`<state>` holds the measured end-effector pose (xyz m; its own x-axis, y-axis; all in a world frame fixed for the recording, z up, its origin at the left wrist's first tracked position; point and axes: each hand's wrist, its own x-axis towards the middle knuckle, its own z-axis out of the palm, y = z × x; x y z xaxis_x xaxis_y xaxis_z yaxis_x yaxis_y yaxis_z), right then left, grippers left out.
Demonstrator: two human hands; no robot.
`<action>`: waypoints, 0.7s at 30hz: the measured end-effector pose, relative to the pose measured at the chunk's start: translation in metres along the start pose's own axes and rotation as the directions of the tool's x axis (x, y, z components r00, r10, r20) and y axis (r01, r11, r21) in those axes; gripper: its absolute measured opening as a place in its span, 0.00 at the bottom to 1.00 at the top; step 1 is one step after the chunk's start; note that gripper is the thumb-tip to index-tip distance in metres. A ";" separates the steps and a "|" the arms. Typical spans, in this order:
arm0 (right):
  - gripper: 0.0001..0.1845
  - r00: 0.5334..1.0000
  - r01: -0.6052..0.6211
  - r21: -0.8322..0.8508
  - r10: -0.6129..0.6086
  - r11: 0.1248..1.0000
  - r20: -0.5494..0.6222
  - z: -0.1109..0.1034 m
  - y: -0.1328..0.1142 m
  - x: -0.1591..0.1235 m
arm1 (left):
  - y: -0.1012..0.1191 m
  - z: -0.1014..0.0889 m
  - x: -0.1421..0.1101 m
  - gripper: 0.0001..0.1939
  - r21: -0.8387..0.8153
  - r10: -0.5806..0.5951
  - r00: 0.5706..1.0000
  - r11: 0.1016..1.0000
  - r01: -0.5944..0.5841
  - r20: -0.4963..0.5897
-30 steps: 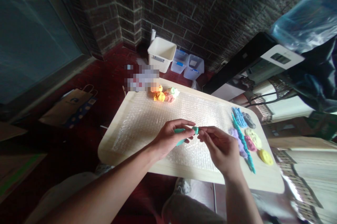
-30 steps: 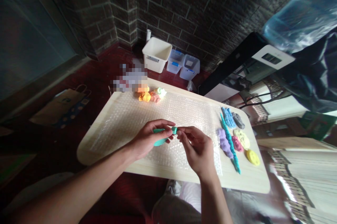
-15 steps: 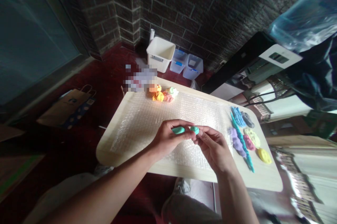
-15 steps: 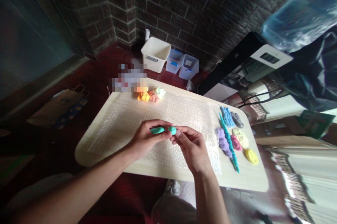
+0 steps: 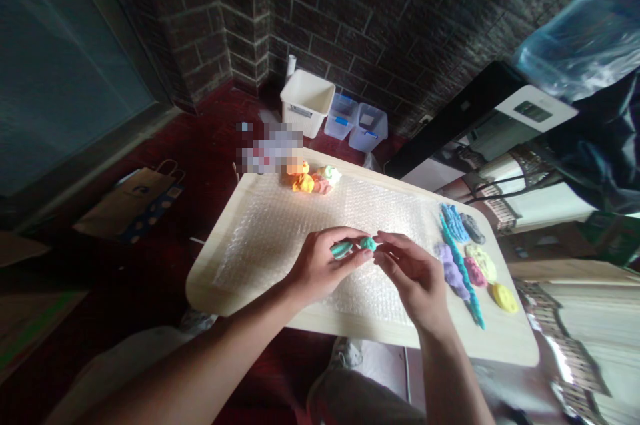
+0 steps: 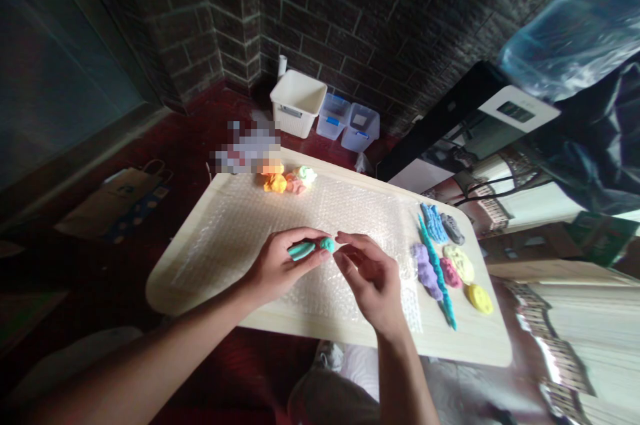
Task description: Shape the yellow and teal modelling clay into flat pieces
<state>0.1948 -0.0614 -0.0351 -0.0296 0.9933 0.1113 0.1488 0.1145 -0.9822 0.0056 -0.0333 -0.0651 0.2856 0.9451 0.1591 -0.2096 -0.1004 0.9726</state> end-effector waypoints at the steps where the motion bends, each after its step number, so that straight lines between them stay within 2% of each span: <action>1: 0.13 0.996 0.081 -0.104 -0.079 0.991 0.030 -0.002 -0.004 -0.001 | 0.000 0.000 0.000 0.15 -0.011 -0.021 1.000 1.000 0.021 0.013; 3: 0.15 0.976 0.215 -0.273 -0.197 0.938 0.093 -0.006 -0.010 -0.002 | -0.001 0.000 0.000 0.16 -0.038 -0.049 0.998 0.998 0.050 0.033; 5: 0.16 0.960 0.279 -0.372 -0.255 0.885 0.115 -0.006 -0.013 -0.003 | -0.003 0.001 0.001 0.16 -0.070 -0.064 0.997 0.995 0.067 0.040; 10: 0.16 0.946 0.316 -0.459 -0.312 0.830 0.087 -0.004 -0.014 -0.005 | -0.005 0.001 0.002 0.15 -0.118 -0.078 0.996 0.990 0.084 0.052; 16: 0.15 0.905 0.410 -0.560 -0.396 0.720 0.154 -0.002 -0.022 -0.004 | -0.006 0.000 0.002 0.16 -0.112 -0.089 0.996 0.989 0.092 0.031; 21: 0.16 0.893 0.409 -0.592 -0.438 0.695 0.104 0.001 -0.022 -0.006 | -0.004 0.000 0.003 0.16 -0.137 -0.103 0.994 0.985 0.105 0.024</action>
<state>0.1905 -0.0700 -0.0147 -0.1940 0.8356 0.5139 0.6760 0.4935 -0.5472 0.0075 -0.0299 -0.0680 0.3277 0.9427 0.0622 -0.3044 0.0430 0.9516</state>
